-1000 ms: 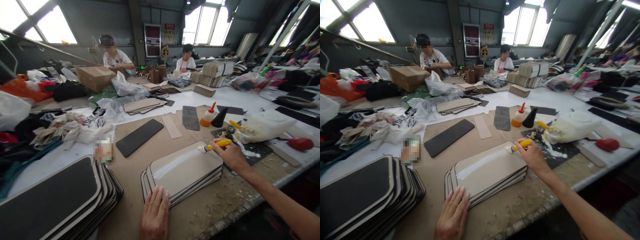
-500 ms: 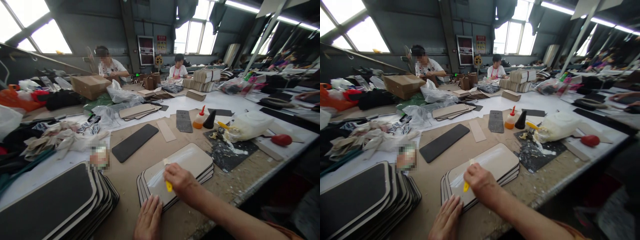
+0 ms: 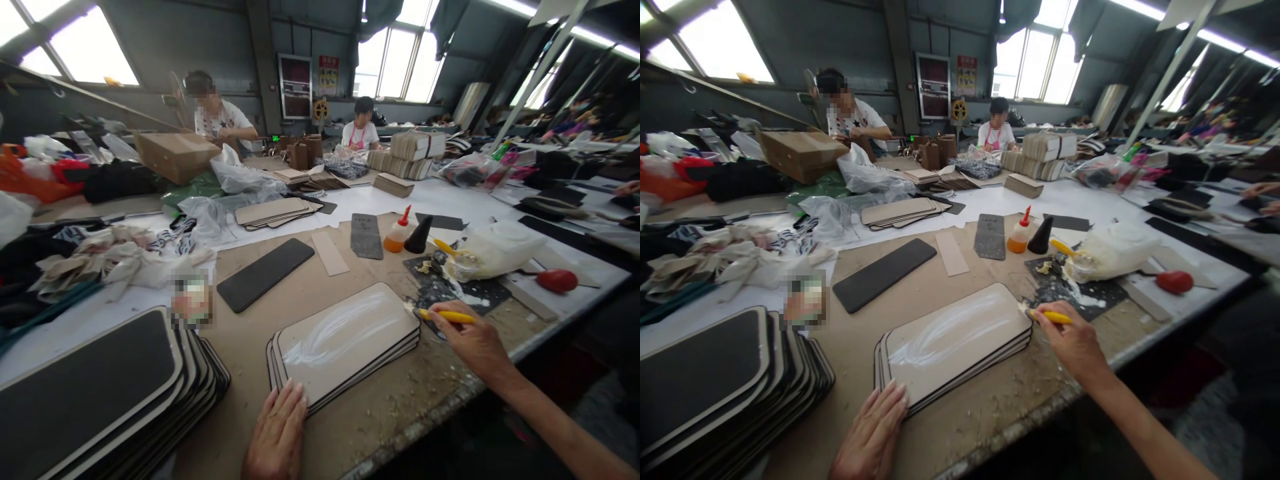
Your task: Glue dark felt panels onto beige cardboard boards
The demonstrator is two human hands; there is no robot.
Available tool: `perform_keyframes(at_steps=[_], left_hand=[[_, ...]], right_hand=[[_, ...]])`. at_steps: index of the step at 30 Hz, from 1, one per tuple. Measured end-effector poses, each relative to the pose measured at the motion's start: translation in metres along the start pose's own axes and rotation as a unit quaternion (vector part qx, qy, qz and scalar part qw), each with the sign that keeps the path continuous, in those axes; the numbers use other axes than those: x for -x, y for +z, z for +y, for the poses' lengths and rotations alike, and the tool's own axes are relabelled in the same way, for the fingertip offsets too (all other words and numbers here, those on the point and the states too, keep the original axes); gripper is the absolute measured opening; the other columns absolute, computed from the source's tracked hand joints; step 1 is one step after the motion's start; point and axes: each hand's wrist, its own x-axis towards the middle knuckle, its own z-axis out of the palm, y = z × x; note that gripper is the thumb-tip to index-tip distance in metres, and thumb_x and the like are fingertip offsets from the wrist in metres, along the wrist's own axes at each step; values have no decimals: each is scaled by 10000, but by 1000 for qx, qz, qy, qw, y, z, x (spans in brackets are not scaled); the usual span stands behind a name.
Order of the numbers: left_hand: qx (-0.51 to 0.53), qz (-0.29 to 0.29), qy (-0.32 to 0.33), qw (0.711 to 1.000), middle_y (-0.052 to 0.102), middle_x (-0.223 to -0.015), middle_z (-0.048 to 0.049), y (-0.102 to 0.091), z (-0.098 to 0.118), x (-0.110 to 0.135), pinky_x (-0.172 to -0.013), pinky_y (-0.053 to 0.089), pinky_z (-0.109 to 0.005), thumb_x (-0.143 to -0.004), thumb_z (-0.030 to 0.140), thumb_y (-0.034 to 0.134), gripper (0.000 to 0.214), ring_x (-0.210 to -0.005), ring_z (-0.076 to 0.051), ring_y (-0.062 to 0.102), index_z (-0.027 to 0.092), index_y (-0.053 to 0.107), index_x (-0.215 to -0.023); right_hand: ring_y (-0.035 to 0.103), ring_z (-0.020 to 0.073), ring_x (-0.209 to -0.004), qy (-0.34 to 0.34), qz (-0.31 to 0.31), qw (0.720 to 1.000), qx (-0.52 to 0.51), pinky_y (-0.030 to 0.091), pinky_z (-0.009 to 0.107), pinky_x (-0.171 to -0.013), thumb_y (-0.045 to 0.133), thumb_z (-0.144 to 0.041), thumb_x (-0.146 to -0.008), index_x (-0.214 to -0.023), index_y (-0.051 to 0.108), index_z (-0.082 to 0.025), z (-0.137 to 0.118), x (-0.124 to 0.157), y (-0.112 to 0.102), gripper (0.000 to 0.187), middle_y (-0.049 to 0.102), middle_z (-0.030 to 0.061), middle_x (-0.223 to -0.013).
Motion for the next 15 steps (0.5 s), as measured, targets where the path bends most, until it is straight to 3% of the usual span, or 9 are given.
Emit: perform_keyframes(at_steps=[3, 6, 8, 12, 15], left_hand=[[18, 8, -48, 999, 668, -1037, -95, -1, 8, -4, -943, 471, -312, -798, 54, 484, 285, -1069, -192, 576, 142, 601, -1042], [49, 29, -123, 991, 651, -1016, -101, -4, 17, -10, -881, 515, -308, -808, 69, 489, 242, -1045, -195, 584, 157, 601, -1004], [60, 41, -147, 987, 644, -967, -92, -7, 22, -14, -848, 532, -302, -812, 64, 480, 225, -999, -186, 598, 161, 601, -974], [57, 30, -144, 988, 626, -913, -84, -12, 23, -16, -829, 538, -298, -819, 59, 467, 217, -951, -176, 597, 157, 600, -960], [65, 18, -141, 988, 619, -920, -86, -11, 21, -13, -848, 531, -302, -811, 56, 489, 217, -974, -179, 583, 146, 595, -978]], right_hand=[[592, 220, -820, -4, 10, 1000, 4, 474, 367, -796, 480, -424, -805, -783, 601, -222, -7, 3, -8, 237, 622, 67, -840], [590, 220, -829, -4, 1, 998, -58, 471, 364, -813, 500, -436, -804, -791, 612, -221, -43, 16, 1, 243, 621, 73, -846], [590, 215, -820, 23, -40, 990, -133, 484, 343, -786, 517, -442, -803, -779, 610, -217, -74, 26, 16, 245, 620, 73, -830], [618, 190, -720, 116, -161, 932, -304, 521, 296, -674, 535, -505, -779, -784, 598, -186, -123, 40, 55, 325, 616, 57, -774], [643, 197, -696, 161, -194, 909, -331, 533, 302, -671, 566, -534, -737, -801, 591, -169, -116, 33, 69, 371, 628, 49, -765]])
